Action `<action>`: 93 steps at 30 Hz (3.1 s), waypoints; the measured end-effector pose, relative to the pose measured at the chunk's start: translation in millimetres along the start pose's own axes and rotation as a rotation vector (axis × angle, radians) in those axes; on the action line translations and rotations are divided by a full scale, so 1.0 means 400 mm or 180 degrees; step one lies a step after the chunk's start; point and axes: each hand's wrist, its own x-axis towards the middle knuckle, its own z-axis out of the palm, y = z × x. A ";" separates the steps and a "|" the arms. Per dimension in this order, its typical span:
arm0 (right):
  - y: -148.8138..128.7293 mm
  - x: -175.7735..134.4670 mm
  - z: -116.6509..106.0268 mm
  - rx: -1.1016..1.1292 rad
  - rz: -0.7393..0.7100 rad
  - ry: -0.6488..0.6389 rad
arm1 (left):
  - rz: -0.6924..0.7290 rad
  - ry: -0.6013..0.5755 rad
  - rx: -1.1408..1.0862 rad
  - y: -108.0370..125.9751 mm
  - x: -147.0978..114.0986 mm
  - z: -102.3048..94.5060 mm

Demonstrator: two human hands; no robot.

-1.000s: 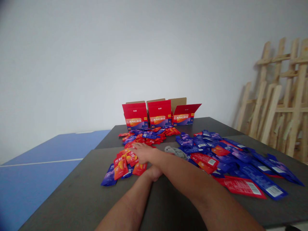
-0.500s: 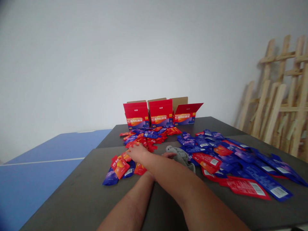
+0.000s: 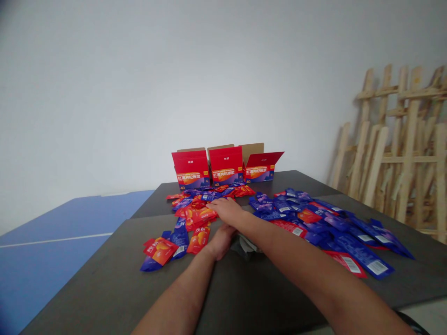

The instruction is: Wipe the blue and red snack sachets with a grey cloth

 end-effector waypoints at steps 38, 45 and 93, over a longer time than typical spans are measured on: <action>0.025 -0.223 0.017 0.0663 0.0185 0.2040 | -0.1413 -0.0551 -0.1863 0.063 -0.021 -0.051; 0.031 -0.230 0.028 -0.0042 0.0976 0.1744 | -0.1288 -0.0371 -0.2339 0.091 -0.033 -0.056; 0.003 -0.234 -0.011 -0.0467 0.1315 0.1735 | -0.1149 0.0114 -0.1978 0.069 -0.031 -0.054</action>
